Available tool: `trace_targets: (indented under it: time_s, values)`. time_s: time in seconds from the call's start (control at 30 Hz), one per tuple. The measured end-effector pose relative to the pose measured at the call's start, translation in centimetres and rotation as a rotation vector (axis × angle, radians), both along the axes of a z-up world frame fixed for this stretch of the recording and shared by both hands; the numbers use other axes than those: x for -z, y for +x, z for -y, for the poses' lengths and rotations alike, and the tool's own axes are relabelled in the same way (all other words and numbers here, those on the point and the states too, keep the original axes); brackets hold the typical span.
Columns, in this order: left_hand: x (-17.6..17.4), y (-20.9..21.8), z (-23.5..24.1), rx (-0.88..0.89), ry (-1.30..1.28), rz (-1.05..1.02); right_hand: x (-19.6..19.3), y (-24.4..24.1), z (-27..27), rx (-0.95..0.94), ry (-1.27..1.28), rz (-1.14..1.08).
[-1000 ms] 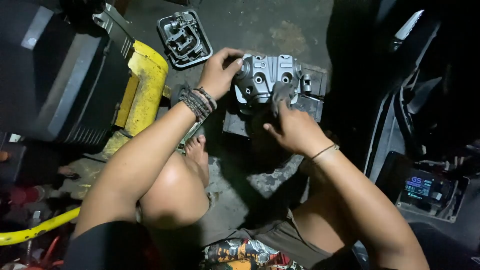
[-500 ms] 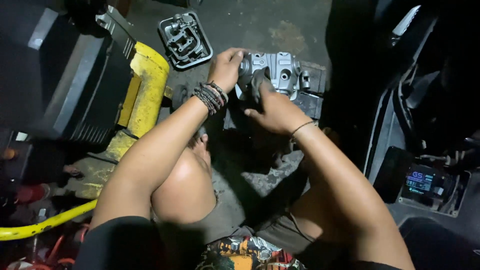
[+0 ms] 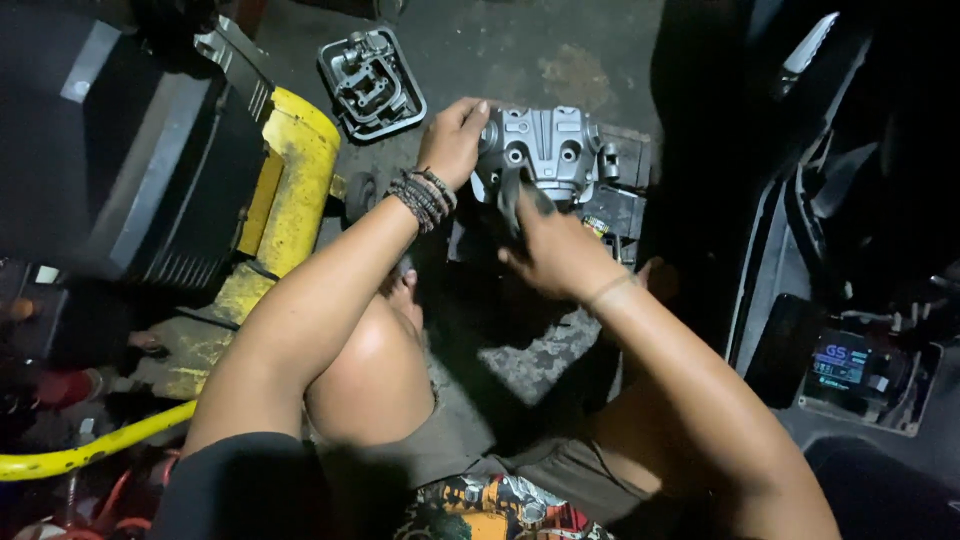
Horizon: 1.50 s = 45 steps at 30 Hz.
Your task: The person sits on the floor and wipes a metallic engine component with a cloth. They rotate the part to clean different sides and surfaces thoroughly.
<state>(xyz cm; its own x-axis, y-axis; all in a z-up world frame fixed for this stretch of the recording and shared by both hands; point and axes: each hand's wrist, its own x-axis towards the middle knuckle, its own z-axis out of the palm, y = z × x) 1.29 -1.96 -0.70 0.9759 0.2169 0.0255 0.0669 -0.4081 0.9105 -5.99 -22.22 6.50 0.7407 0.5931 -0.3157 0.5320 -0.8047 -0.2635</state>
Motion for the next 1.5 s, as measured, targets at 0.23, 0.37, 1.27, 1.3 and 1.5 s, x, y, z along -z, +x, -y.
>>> trace_targets:
  time_s: [0.23, 0.37, 1.27, 1.3, 1.5]
  values:
    - [-0.4, -0.5, -1.0, 0.102, -0.023, 0.058, 1.1, -2.5, 5.7, 0.198, 0.47, -0.136]
    - [0.0, -0.4, -1.0, 0.142, -0.028, 0.068, 1.6, -1.1, 7.3, 0.384, 0.826, -0.165]
    - [1.7, 0.4, -1.1, 0.124, -0.072, 0.049, 4.8, 1.0, 4.3, 0.213, 0.361, 0.021]
    - [2.0, 0.6, -1.1, 0.095, -0.057, 0.084, 5.0, 2.2, 4.3, 0.239, 0.362, 0.01]
    - [2.1, 0.8, -1.1, 0.115, -0.065, 0.09, 2.8, 1.3, 5.1, 0.276, 0.613, -0.17]
